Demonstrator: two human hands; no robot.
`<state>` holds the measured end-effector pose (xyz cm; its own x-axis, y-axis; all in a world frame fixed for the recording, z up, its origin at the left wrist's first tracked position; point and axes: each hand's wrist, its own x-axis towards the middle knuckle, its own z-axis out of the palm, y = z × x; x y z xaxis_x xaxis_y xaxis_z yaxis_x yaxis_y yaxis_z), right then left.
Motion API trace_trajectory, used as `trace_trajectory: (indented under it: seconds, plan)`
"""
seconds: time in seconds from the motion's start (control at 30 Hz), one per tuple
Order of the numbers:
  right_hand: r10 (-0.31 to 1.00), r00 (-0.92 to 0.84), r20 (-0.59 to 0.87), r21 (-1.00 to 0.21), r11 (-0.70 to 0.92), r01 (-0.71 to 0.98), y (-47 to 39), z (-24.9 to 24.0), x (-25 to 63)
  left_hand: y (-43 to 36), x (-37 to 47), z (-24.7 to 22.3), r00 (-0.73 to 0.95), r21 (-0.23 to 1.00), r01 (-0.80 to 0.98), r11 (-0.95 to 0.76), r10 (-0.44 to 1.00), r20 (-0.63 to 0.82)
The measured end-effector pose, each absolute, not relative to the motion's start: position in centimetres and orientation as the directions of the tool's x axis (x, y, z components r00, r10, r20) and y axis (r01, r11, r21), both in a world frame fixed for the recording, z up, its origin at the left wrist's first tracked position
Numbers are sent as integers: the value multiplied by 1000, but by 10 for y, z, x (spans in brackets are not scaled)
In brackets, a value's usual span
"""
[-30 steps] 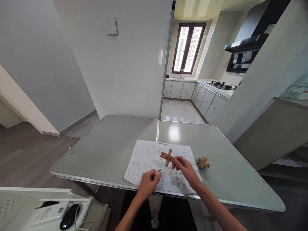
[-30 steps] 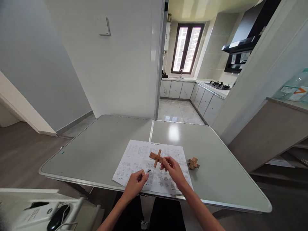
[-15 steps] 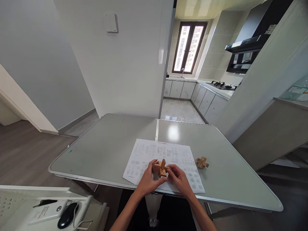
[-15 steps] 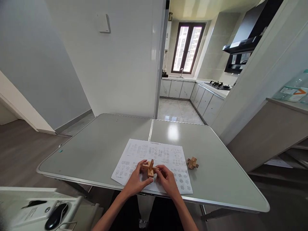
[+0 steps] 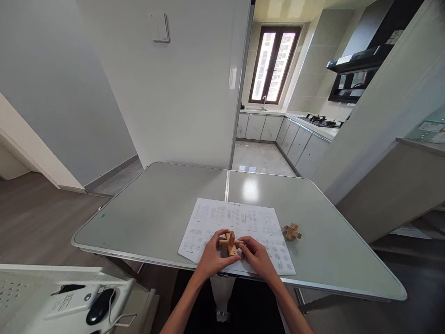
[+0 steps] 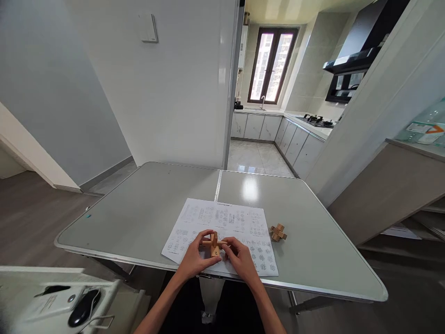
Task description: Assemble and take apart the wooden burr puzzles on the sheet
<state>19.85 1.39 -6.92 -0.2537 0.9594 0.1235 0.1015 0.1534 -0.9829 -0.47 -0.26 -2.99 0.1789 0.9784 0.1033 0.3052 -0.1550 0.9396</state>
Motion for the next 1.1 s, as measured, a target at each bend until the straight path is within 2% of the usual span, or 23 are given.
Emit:
trace_trajectory:
  seconds: [1.1]
  plan:
    - [981, -154, 121, -979, 143, 143, 13, -78, 200, -2, -5, -34, 181, 958, 238, -158, 977, 116]
